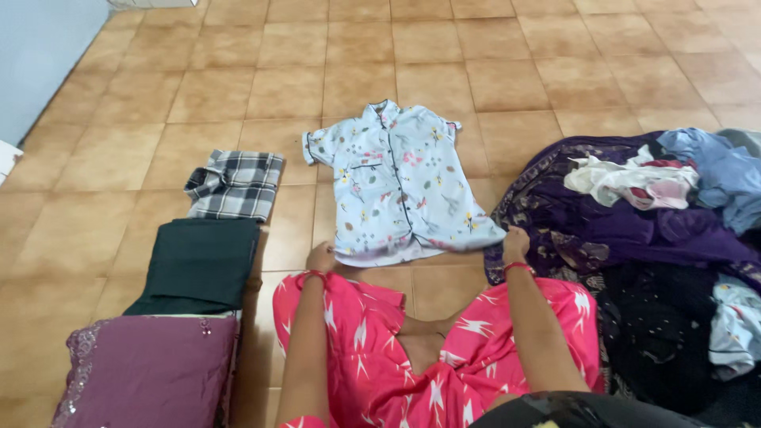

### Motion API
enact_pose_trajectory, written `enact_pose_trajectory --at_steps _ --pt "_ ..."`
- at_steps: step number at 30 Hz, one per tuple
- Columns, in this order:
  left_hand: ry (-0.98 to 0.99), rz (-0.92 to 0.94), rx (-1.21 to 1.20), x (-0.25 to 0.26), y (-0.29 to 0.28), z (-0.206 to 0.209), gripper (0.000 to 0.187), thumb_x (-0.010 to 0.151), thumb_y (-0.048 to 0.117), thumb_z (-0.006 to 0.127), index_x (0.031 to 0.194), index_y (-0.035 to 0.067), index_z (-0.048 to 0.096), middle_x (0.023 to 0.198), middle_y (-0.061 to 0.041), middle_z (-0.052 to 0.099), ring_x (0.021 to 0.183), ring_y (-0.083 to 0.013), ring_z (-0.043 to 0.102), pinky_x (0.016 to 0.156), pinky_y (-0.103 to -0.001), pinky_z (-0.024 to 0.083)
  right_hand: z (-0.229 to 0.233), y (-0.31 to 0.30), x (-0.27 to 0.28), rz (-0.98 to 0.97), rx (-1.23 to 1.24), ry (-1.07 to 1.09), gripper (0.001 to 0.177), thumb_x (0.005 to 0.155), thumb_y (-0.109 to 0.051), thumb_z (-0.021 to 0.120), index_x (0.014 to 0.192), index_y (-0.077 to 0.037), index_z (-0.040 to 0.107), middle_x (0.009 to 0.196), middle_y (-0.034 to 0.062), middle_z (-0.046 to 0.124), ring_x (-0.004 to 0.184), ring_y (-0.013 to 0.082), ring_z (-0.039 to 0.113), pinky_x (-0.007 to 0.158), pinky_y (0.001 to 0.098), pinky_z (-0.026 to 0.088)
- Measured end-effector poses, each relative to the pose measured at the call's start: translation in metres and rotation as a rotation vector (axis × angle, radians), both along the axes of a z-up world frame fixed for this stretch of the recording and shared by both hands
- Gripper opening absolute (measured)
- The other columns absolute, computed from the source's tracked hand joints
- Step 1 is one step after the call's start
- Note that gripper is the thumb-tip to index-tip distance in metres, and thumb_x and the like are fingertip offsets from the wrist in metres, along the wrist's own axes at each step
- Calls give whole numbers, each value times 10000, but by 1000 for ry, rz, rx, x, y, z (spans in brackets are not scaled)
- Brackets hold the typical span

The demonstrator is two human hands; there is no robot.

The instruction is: The person folds a pair of green pants and a blue-and-white patterned top by hand on a tiled floor, smoothing the fabric and aligning the edges before placing the folded garments on a stack.

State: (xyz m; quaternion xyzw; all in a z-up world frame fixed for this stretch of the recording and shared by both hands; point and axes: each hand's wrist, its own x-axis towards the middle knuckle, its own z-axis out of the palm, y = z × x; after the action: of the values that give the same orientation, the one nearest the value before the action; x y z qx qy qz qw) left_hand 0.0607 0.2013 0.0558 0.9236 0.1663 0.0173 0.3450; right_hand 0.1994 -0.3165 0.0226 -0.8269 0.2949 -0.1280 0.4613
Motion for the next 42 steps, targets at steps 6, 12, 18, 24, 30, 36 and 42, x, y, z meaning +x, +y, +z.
enact_pose_trajectory --at_steps 6,12,18,24,30,36,42 --pt "57 42 -16 14 -3 -9 235 818 137 609 1008 130 748 1002 -118 769 992 -320 729 884 -426 564 35 99 -47 351 -500 -394 303 728 -26 691 1016 -107 738 1055 162 681 1034 385 638 913 475 497" --pt "133 184 -28 18 -2 -22 231 865 229 687 1065 113 681 986 -150 758 998 -353 715 896 -440 549 22 186 -65 884 -312 -187 186 948 -195 619 1039 -55 701 1069 183 706 984 382 674 852 452 529" --pt "202 42 -118 13 0 -29 205 809 205 701 1011 175 717 1016 -125 763 989 -320 722 864 -417 561 4 243 -82 825 -263 141 424 843 -469 742 879 -46 731 1017 187 714 978 360 683 877 459 511" --pt "238 39 -119 13 1 -34 174 827 178 660 932 201 797 1016 -97 778 972 -289 749 868 -398 581 3 245 -61 611 -309 -73 279 903 -317 659 889 -44 717 996 200 707 952 398 678 861 491 526" --pt "296 -47 67 22 -1 -43 160 855 263 682 947 199 797 1047 -136 751 992 -342 719 895 -444 566 10 186 -60 559 -499 -116 187 873 -234 665 956 -68 692 1010 162 693 1020 371 645 937 486 503" --pt "272 -40 23 24 0 -47 172 845 232 652 880 191 815 1013 -115 773 970 -311 745 888 -426 579 13 163 -81 599 -703 -185 257 849 -257 692 1080 -144 689 1135 102 634 1131 344 571 932 503 468" --pt "204 -10 31 18 -1 -43 131 811 216 686 870 180 798 980 -107 769 957 -301 734 862 -417 576 16 176 -78 617 -873 -192 390 785 -377 729 1078 -122 687 1090 115 596 1086 362 547 863 523 425"
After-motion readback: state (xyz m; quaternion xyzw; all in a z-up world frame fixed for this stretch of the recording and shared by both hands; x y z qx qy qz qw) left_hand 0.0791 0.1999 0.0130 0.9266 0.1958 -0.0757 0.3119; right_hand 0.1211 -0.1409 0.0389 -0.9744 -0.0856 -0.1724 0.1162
